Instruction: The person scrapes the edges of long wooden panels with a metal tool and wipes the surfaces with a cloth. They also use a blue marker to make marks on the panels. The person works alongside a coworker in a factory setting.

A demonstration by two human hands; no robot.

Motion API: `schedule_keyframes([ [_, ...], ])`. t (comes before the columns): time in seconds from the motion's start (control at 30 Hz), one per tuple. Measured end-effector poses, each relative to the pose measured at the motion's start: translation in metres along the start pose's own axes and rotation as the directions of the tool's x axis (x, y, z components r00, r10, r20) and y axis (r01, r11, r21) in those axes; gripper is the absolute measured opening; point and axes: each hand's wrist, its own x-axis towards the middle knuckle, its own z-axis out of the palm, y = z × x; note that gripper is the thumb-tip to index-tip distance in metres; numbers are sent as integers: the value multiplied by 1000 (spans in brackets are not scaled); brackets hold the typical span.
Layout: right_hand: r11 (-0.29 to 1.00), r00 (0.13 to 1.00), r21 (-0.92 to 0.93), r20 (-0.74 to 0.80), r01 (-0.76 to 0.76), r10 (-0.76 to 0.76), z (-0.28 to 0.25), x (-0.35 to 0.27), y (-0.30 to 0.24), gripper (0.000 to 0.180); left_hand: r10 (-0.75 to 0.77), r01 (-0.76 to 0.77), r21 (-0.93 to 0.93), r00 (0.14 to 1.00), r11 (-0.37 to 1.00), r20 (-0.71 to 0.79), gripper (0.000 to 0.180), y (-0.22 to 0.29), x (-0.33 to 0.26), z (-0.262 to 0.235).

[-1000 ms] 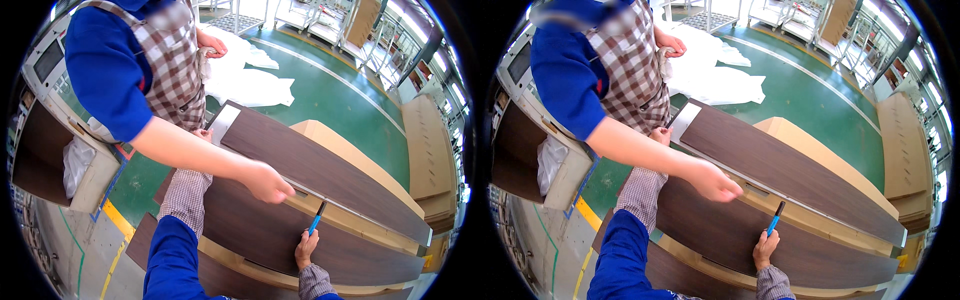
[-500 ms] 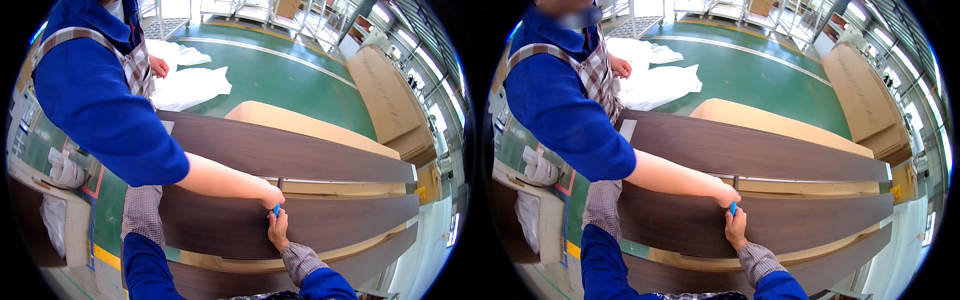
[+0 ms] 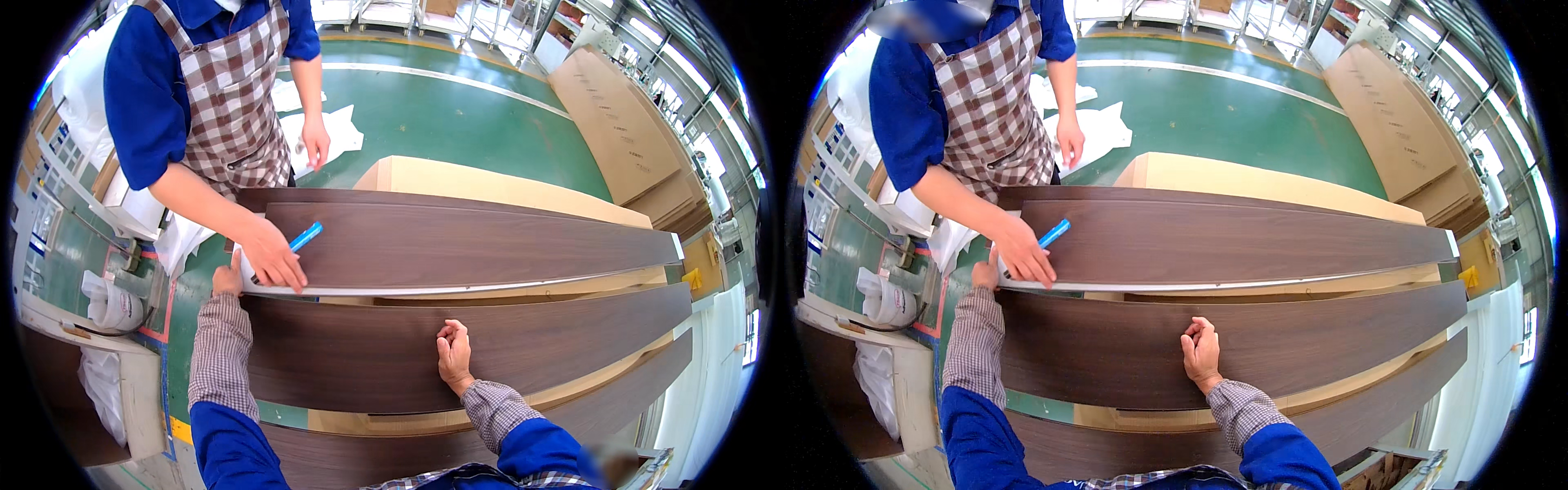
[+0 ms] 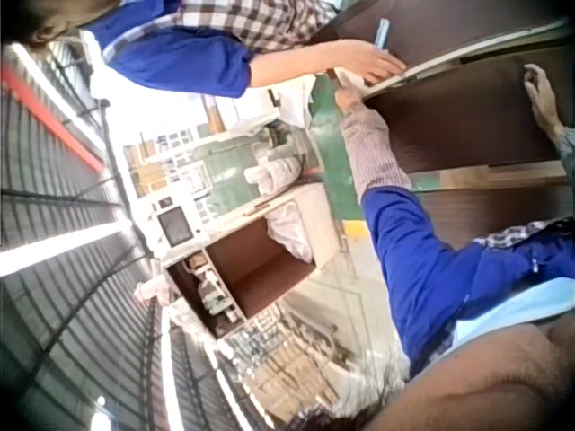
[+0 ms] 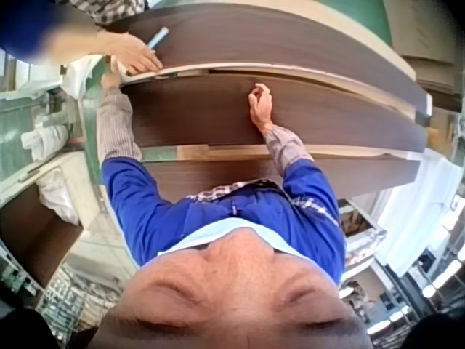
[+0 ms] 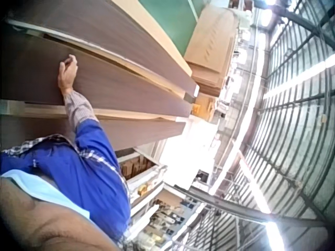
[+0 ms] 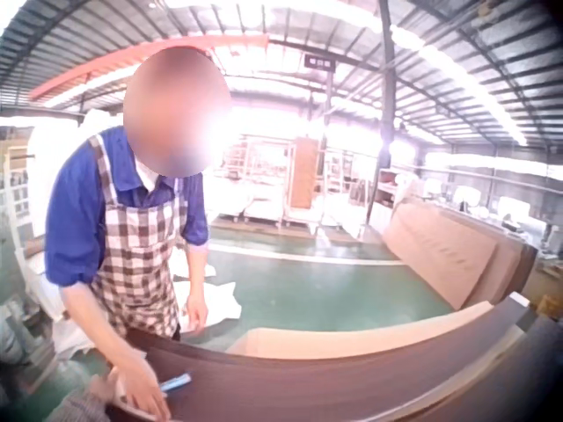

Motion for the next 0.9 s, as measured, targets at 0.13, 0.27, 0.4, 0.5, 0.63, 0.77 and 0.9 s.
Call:
schedule_keyframes([
  [0.13, 993, 993, 95, -86, -71, 79, 2, 0, -6, 52, -44, 45, -18, 999, 999, 5, 82, 5, -27, -19],
  [0.27, 986, 986, 133, -121, -98, 114, 7, -2, -9, 58, -80, 80, -4, 996, 997, 27, 82, 8, -42, -40],
  [0.4, 978, 983, 174, -118, -118, 140, 4, 1, -9, 58, -70, 70, -13, 997, 997, 16, 83, 10, -52, -45],
  [0.5, 966, 974, 215, -144, -143, 176, 5, -1, -14, 57, -69, 68, -24, 998, 997, -8, 85, 1, -62, -45],
  [0.63, 984, 976, 160, -188, -81, 111, 9, -2, -15, 45, -21, 27, -127, 998, 992, 52, 87, -17, -73, -48],
  [0.77, 975, 929, 198, -333, -96, 159, 25, -5, -25, 19, -16, 16, -49, 1000, 999, -12, 85, -56, -68, -52],
  [0.9, 969, 813, 219, -539, -118, 221, 48, -16, -13, 17, 45, -48, -69, 998, 996, -53, 84, -92, -61, -59],
])
